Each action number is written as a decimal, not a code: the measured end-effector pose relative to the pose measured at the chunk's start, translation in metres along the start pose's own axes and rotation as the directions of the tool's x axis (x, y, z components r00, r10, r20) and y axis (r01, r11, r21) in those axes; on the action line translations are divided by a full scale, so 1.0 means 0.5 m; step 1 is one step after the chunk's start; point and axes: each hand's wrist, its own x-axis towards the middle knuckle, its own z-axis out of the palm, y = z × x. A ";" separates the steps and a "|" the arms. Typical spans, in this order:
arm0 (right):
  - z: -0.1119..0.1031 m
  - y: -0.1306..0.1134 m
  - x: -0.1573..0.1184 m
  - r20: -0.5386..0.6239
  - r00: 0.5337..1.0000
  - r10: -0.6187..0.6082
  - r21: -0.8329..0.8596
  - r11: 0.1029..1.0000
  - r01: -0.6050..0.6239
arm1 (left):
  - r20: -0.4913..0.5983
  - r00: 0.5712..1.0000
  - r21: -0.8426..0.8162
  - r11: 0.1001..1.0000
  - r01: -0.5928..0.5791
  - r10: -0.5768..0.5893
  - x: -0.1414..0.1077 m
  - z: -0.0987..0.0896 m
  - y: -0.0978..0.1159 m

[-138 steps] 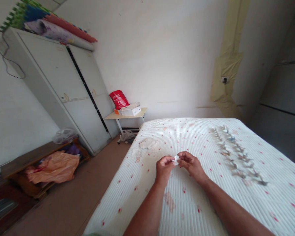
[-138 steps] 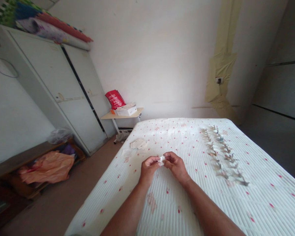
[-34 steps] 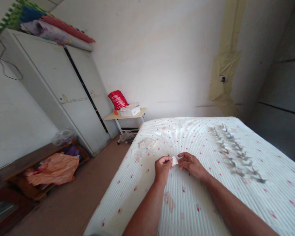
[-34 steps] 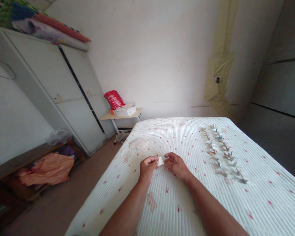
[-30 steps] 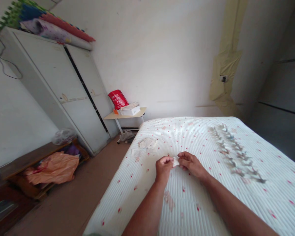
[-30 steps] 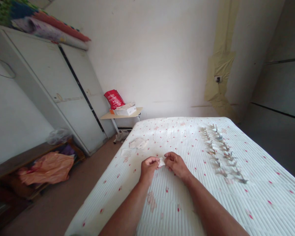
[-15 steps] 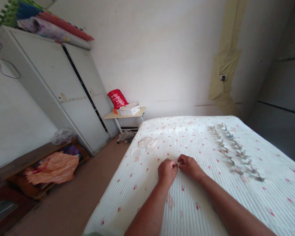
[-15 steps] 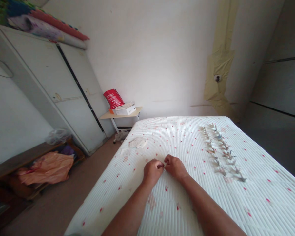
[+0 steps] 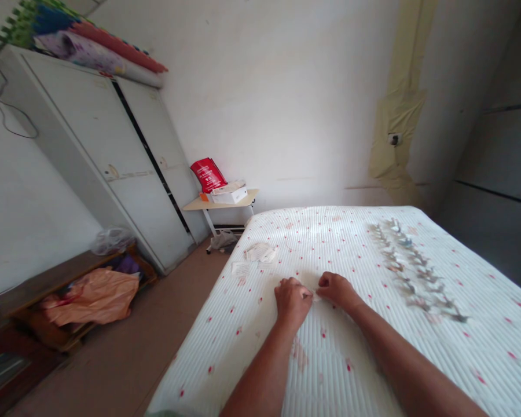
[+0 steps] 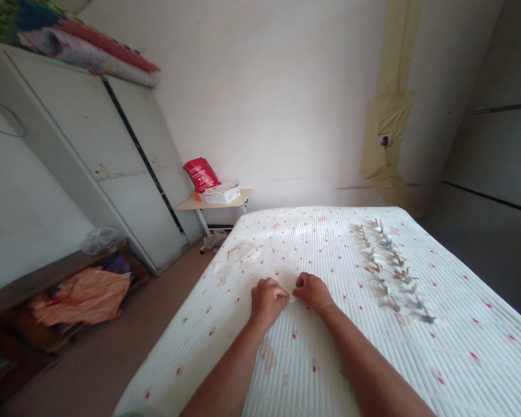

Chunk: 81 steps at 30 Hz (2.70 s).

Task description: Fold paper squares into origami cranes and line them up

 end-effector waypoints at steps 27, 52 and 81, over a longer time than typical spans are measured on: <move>0.011 -0.001 -0.002 -0.012 1.000 0.010 -0.050 0.999 -0.010 | 0.035 0.995 0.014 0.996 0.093 -0.093 0.008 0.004 0.002; 0.002 -0.014 -0.008 0.020 0.999 0.033 -0.060 0.998 -0.032 | 0.143 0.980 0.005 0.990 0.143 -0.142 0.017 -0.010 0.004; 0.002 0.001 0.000 0.018 0.999 0.030 -0.017 0.999 -0.030 | 0.123 0.986 -0.019 0.993 0.113 -0.110 0.009 -0.015 0.003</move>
